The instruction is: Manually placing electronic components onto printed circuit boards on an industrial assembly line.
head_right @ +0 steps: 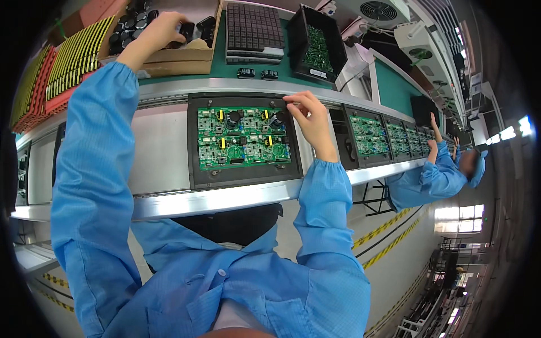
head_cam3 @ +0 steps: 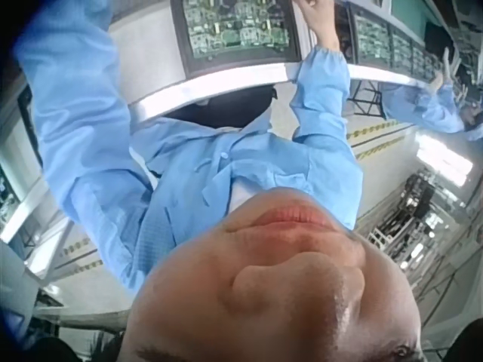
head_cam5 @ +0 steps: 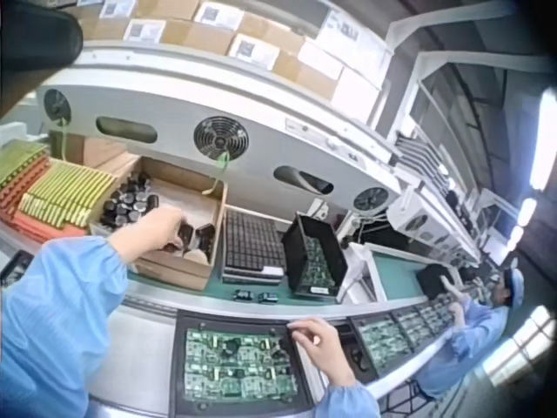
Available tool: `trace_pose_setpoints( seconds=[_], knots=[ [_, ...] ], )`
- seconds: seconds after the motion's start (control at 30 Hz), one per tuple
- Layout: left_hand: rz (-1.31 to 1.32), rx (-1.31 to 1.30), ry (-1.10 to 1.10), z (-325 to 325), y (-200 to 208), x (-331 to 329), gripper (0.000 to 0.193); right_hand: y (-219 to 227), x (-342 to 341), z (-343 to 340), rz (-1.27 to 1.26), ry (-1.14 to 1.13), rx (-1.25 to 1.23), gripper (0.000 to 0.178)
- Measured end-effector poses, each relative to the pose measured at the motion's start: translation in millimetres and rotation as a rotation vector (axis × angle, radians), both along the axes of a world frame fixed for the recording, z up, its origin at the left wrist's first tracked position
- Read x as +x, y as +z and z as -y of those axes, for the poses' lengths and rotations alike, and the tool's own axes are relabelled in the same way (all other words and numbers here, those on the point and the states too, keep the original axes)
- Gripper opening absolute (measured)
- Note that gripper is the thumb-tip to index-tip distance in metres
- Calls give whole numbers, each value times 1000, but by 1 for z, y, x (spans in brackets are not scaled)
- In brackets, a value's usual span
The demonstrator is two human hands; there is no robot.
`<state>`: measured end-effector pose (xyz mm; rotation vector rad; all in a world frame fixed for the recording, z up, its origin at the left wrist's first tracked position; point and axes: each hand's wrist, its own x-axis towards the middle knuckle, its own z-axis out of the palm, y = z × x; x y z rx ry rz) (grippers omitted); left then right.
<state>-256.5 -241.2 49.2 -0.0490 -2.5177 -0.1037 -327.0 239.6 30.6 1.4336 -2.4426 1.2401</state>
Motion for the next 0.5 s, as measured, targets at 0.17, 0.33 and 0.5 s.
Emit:
trace_pose_setpoints(
  seconds=[0.17,0.33,0.5],
  knots=[
    [-343,231,160,-98,55,19,39,10,-2,6,-82,-41,-227,31],
    [390,1037,-382,-209,49,75,48,59,41,57,-248,225,-204,54],
    [642,1398,-388,-231,10,116,31,38,53,63,-175,500,46,47]
  ],
)
